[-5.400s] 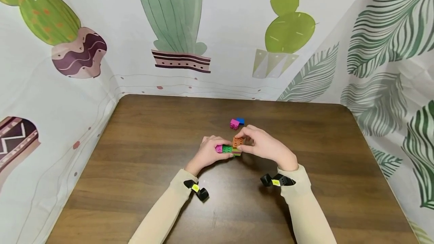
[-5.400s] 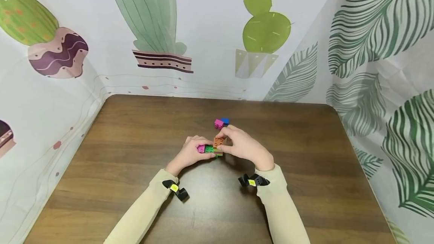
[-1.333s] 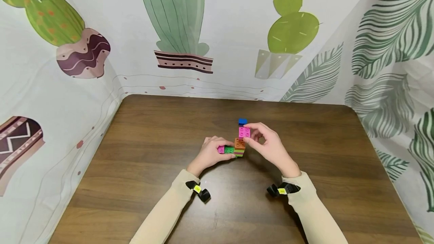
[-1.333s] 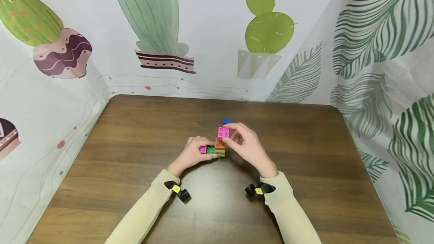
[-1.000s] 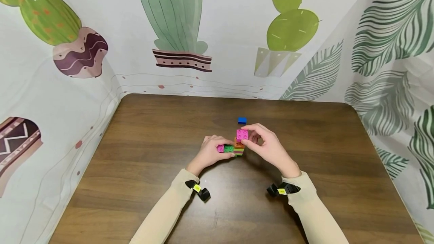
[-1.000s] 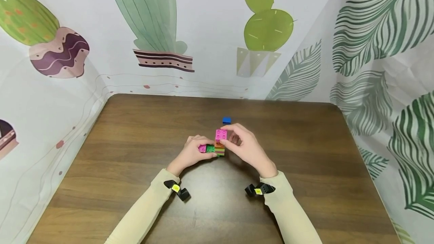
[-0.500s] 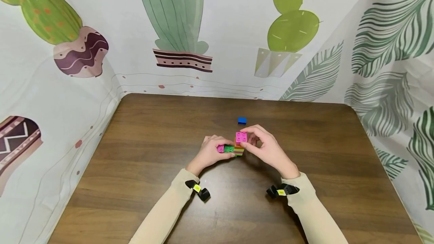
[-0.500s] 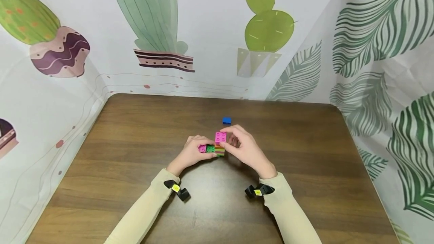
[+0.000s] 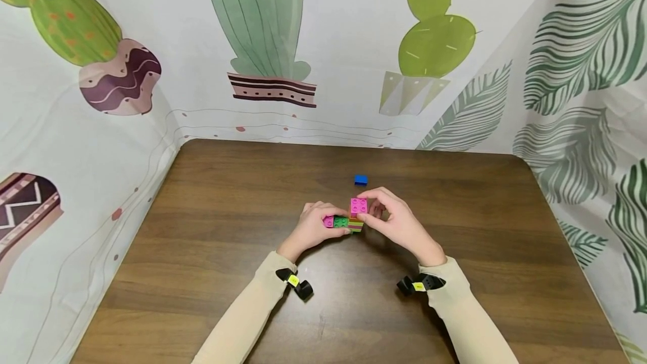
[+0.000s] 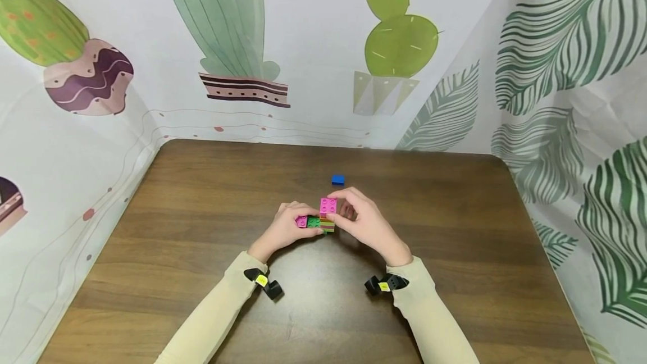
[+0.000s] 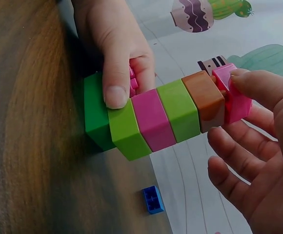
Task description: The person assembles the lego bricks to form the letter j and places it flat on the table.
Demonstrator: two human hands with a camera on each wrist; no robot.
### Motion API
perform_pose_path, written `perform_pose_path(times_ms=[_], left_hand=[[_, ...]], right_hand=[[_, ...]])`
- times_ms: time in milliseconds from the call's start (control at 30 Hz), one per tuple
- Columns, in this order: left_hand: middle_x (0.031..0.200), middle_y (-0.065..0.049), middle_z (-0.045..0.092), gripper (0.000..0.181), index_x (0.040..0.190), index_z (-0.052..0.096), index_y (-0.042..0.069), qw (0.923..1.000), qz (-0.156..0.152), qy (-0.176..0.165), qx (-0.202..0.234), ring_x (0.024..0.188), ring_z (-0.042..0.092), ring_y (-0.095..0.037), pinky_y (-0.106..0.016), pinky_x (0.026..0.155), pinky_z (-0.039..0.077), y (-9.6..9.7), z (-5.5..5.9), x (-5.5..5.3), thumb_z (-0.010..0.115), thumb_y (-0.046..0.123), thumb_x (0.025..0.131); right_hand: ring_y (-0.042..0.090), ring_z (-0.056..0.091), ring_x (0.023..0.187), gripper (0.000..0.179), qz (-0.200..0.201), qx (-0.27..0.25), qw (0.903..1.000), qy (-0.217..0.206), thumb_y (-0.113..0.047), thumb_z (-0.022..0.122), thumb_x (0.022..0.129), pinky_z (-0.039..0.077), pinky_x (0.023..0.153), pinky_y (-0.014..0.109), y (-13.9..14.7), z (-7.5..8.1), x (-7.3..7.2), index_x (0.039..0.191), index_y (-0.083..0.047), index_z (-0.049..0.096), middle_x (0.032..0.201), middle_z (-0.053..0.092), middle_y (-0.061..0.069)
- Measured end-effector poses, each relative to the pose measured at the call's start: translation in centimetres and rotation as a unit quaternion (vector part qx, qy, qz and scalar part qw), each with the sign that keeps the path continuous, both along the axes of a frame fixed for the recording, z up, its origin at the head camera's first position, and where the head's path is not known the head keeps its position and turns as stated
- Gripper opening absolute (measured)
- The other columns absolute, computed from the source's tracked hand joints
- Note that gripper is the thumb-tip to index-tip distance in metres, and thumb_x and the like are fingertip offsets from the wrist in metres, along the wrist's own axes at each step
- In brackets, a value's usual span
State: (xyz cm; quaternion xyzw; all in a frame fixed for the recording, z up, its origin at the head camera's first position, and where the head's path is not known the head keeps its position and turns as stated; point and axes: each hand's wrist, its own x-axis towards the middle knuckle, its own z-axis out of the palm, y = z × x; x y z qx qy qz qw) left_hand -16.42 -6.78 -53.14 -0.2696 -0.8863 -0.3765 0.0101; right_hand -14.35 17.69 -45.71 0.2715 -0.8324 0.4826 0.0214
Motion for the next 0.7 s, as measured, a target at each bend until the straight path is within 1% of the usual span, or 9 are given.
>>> perform_pose_path(times_ms=[467,567,700], left_hand=[[0.107,0.006,0.075,0.038,0.114,0.079,0.024,1.0000,-0.002,0.002,-0.003,0.103,0.064,-0.017,-0.043,0.094,0.035,0.11,-0.09,-0.06,0.088,0.040,0.082],[0.107,0.006,0.075,0.038,0.115,0.079,0.024,1.0000,-0.004,-0.001,-0.001,0.104,0.064,-0.017,-0.043,0.095,0.035,0.07,-0.06,-0.06,0.088,0.040,0.082],[0.108,0.005,0.076,0.037,0.114,0.079,0.023,1.0000,-0.004,-0.002,0.005,0.103,0.064,-0.018,-0.043,0.095,0.035,-0.06,0.00,-0.07,0.089,0.039,0.082]], right_hand=[[0.014,0.058,0.079,0.035,0.006,-0.004,1.0000,0.006,-0.006,0.082,0.090,0.052,0.065,0.034,0.01,-0.07,0.08,0.122,-0.012,0.068,0.102,0.063,-0.002],[0.014,0.058,0.080,0.035,0.009,0.001,0.9998,0.015,-0.005,0.081,0.090,0.051,0.066,0.032,0.01,-0.13,0.08,0.122,-0.011,0.068,0.103,0.064,0.000],[0.015,0.058,0.083,0.036,0.012,0.016,0.9993,0.033,-0.008,0.081,0.091,0.050,0.068,0.029,-0.13,0.01,0.05,0.123,-0.013,0.068,0.104,0.063,-0.001]])
